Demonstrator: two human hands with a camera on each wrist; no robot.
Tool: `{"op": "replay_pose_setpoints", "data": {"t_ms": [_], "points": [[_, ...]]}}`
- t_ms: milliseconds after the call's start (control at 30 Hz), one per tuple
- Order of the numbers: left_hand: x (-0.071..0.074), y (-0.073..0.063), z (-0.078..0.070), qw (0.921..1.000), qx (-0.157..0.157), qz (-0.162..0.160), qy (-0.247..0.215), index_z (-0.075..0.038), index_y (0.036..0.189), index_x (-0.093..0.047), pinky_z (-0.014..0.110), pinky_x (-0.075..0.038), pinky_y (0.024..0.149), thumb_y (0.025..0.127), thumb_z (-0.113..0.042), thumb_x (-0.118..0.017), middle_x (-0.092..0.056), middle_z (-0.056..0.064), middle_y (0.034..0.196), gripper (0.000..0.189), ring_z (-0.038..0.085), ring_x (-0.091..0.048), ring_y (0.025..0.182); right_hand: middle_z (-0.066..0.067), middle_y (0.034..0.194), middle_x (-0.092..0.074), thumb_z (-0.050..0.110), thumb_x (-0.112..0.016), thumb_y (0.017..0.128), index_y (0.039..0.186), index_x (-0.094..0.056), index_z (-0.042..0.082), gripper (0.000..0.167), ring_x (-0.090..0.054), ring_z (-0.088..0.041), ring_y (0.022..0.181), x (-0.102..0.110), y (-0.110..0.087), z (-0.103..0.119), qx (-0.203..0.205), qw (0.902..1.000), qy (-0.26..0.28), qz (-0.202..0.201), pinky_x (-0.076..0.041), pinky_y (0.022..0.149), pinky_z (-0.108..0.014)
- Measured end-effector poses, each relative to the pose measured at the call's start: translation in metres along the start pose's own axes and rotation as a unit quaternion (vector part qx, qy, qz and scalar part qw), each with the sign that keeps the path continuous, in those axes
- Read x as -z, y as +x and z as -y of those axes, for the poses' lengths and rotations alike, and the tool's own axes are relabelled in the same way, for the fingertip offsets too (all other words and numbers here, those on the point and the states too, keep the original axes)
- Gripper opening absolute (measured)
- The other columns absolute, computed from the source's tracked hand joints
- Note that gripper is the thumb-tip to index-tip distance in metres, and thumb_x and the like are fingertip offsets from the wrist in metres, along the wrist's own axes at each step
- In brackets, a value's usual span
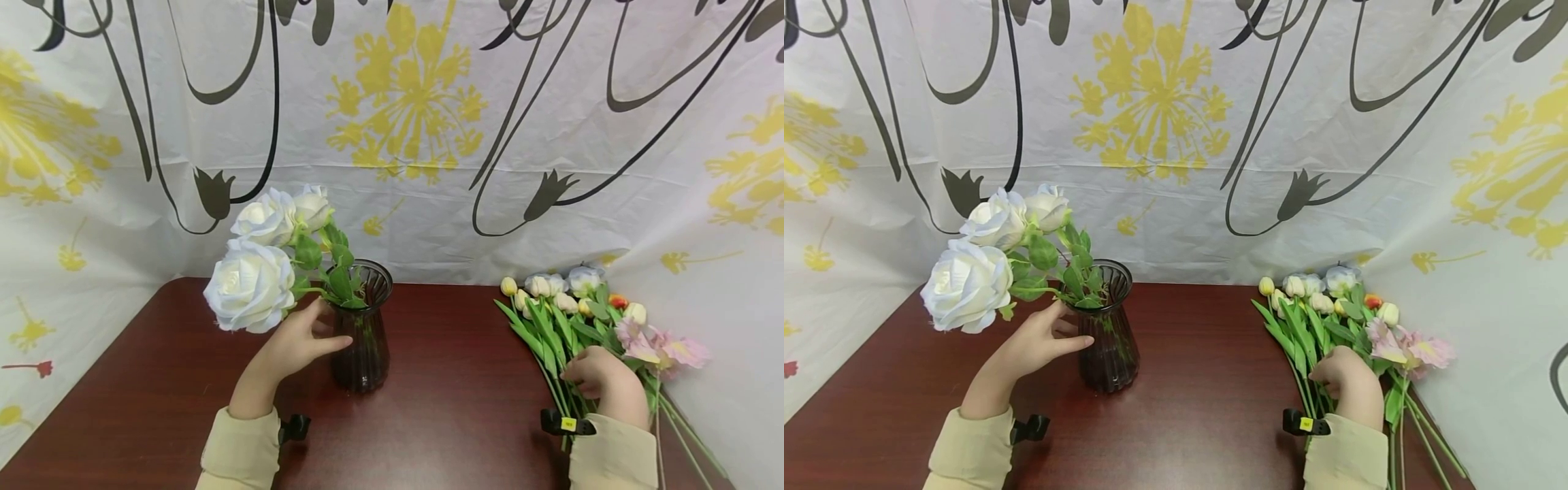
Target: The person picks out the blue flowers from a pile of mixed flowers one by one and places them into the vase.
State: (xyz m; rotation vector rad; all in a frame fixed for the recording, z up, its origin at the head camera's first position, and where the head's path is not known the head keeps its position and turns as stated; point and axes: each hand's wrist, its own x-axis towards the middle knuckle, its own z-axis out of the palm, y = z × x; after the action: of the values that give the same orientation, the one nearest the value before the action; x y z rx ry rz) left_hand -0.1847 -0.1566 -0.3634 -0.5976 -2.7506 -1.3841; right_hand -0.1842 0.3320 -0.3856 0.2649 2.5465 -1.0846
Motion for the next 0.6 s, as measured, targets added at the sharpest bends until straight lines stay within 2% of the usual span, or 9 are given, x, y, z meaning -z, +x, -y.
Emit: {"op": "replay_pose_setpoints", "data": {"t_ms": [100,400,600], "points": [[0.0,0.0,-0.001,1.0,0.0,0.002,-0.003,-0.011,0.133,-0.047,0.043,-0.053,0.081,0.084,-0.031,-0.075,-0.06,0.01,0.118,0.06,0.026,-0.064,0.098,-0.011,0.082,-0.057,-0.003,-0.058,0.087,0.084,-0.058,-0.007,0.005,-0.058,-0.021,0.067,-0.001,0.0,0.0,-0.002,0.9999,0.011,-0.002,-0.054,0.064,-0.038],[0.001,0.0,-0.001,1.0,0.003,0.003,-0.002,-0.011,0.134,-0.046,0.043,-0.053,0.081,0.084,-0.033,-0.075,-0.06,0.01,0.119,0.062,0.027,-0.064,0.098,-0.012,0.08,-0.058,-0.006,-0.057,0.086,0.084,-0.057,-0.007,0.003,-0.06,-0.022,0.067,-0.002,0.0,0.006,0.001,0.9995,0.031,-0.009,-0.054,0.064,-0.038],[0.001,0.0,0.0,0.9999,0.011,0.005,-0.001,-0.011,0.134,-0.046,0.044,-0.053,0.08,0.084,-0.036,-0.074,-0.059,0.011,0.121,0.062,0.027,-0.064,0.099,-0.009,0.076,-0.056,-0.006,-0.057,0.086,0.081,-0.058,-0.006,0.005,-0.055,-0.019,0.062,-0.003,-0.001,0.012,0.018,0.9995,0.02,-0.014,-0.051,0.059,-0.035]]}}
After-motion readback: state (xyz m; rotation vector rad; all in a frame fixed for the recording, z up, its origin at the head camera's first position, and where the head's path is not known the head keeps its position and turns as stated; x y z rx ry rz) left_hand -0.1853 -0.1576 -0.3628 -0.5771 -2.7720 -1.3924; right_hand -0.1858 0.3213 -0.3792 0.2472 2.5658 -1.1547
